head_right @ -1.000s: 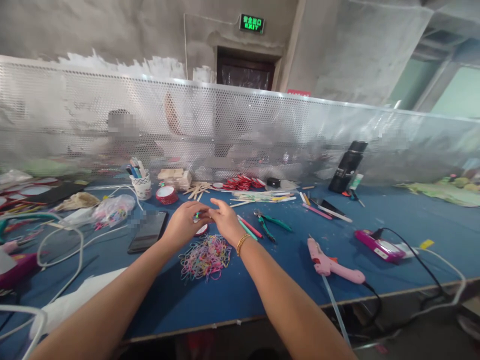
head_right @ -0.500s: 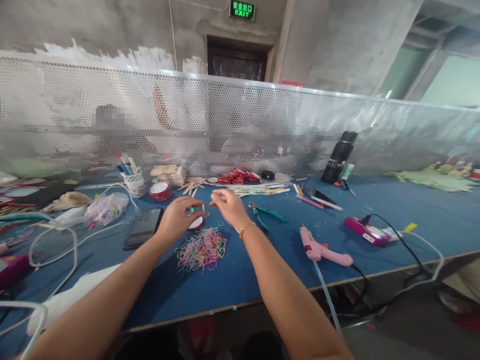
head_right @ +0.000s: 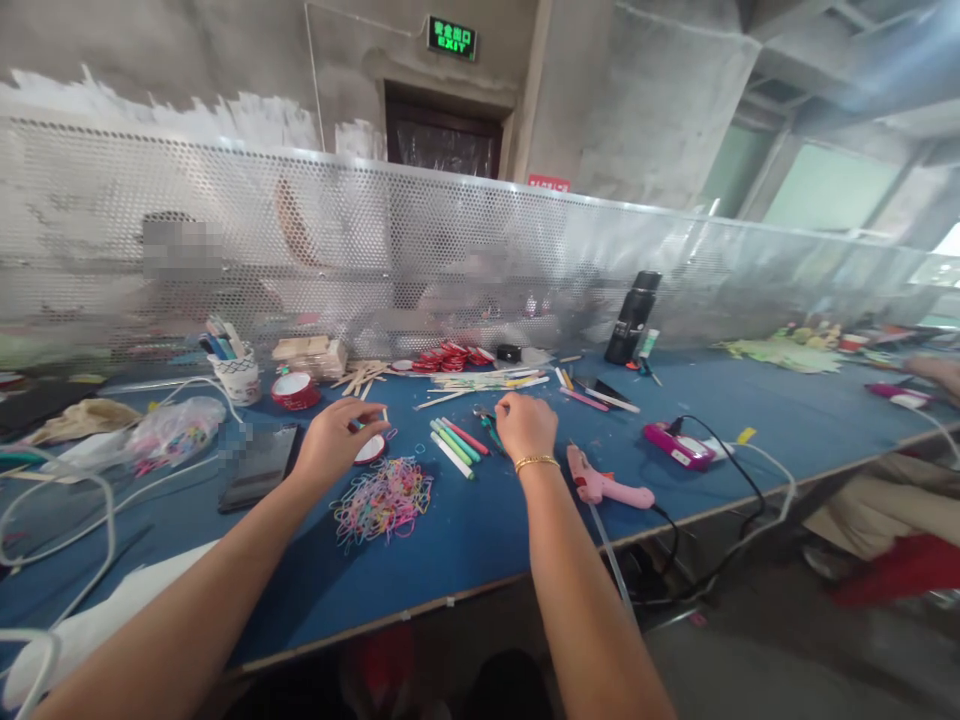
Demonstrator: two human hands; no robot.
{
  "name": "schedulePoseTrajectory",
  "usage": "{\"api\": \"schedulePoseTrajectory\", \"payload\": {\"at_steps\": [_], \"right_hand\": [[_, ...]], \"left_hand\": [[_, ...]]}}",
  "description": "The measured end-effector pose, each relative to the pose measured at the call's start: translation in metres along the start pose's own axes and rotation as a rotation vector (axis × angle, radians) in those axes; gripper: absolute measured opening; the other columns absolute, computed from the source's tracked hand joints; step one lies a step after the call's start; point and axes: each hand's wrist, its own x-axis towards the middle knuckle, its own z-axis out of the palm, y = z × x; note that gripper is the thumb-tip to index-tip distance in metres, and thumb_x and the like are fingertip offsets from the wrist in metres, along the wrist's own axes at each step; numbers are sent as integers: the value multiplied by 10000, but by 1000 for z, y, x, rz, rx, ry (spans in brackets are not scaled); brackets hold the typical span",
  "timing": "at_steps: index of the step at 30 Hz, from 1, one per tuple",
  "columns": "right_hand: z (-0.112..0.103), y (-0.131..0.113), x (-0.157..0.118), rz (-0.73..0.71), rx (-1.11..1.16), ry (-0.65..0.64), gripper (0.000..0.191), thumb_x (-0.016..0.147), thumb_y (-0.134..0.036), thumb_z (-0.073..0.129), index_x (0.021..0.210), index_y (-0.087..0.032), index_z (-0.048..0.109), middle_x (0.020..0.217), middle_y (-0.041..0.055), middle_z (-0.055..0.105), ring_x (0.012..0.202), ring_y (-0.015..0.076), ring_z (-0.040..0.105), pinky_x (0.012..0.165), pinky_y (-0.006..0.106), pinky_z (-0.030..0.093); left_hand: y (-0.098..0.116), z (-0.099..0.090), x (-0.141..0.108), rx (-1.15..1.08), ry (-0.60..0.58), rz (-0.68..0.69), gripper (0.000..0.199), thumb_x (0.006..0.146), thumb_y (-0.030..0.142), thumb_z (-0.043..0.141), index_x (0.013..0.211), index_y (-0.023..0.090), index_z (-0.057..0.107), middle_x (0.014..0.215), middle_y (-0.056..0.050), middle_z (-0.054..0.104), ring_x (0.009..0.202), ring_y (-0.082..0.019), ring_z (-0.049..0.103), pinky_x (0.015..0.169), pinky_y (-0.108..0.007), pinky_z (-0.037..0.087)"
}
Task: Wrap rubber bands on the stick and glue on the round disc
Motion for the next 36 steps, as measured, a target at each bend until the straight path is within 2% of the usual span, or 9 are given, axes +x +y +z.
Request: {"api": "schedulePoseTrajectory", "payload": {"at_steps": [5,8,11,14,17,21,25,32,36], "right_hand": [[-40,-3,-57,-155,38,124,241,900,-297,489,991,-214,696,945,81,710,920,227,599,817,321,407],[-73,24,-96,-182,-107,91,277,923,-288,443,1064,-222,672,980,83,704,895,219,608,807,328,407],[-91,67,-114,-4,-352,-51,298,919,-275,423,1067,-242,680,953,99,702,843,248,614,732,354,408],[-87,110,-111,118,-496,-171,425,884,-168,403,1244,-277,601,1099,130,663,963,300,596,766,406,411],[-70,140,-98,53,-496,-315,601,826,-71,398,1368,-317,487,1253,122,583,1079,303,551,837,424,401],[-52,152,-83,-77,-358,-375,703,765,-21,413,1422,-274,417,1277,112,551,1080,236,543,869,331,379],[-45,150,-68,-134,-306,-422,735,711,-6,443,1400,-261,449,1077,94,612,949,199,566,808,276,363],[-38,157,-62,-220,-44,-331,270,753,-170,511,979,-204,656,881,58,653,854,197,580,756,273,375],[-38,159,-77,-116,323,-229,269,719,-276,560,967,-187,614,840,45,647,739,196,574,679,285,404]], "left_hand": [[-2,0,1,-28,16,-25,224,791,368,662,940,212,724,838,-27,666,774,-139,591,754,-279,462],[-3,3,2,-93,-9,-10,240,786,368,665,952,208,728,819,-28,660,772,-142,587,757,-283,454],[-2,7,3,-224,-61,-18,282,760,378,683,962,189,736,785,-29,652,740,-138,578,716,-272,448],[2,10,2,-395,-129,-91,334,701,403,720,934,165,746,748,-25,651,674,-123,550,638,-252,434],[9,9,1,-539,-243,-204,392,660,425,740,940,152,745,706,-19,656,592,-99,504,556,-234,394],[13,5,0,-644,-342,-320,426,640,420,759,966,146,739,666,-14,649,552,-82,479,528,-223,365],[13,2,-1,-695,-342,-373,450,614,433,776,962,151,737,669,-11,644,548,-77,471,507,-213,341],[8,1,-3,-861,-343,-465,451,604,404,800,969,149,728,630,2,590,539,-64,449,491,-195,292],[7,0,-5,-1003,-338,-487,413,622,368,802,970,158,727,597,22,543,492,-39,383,466,-189,238]]}}
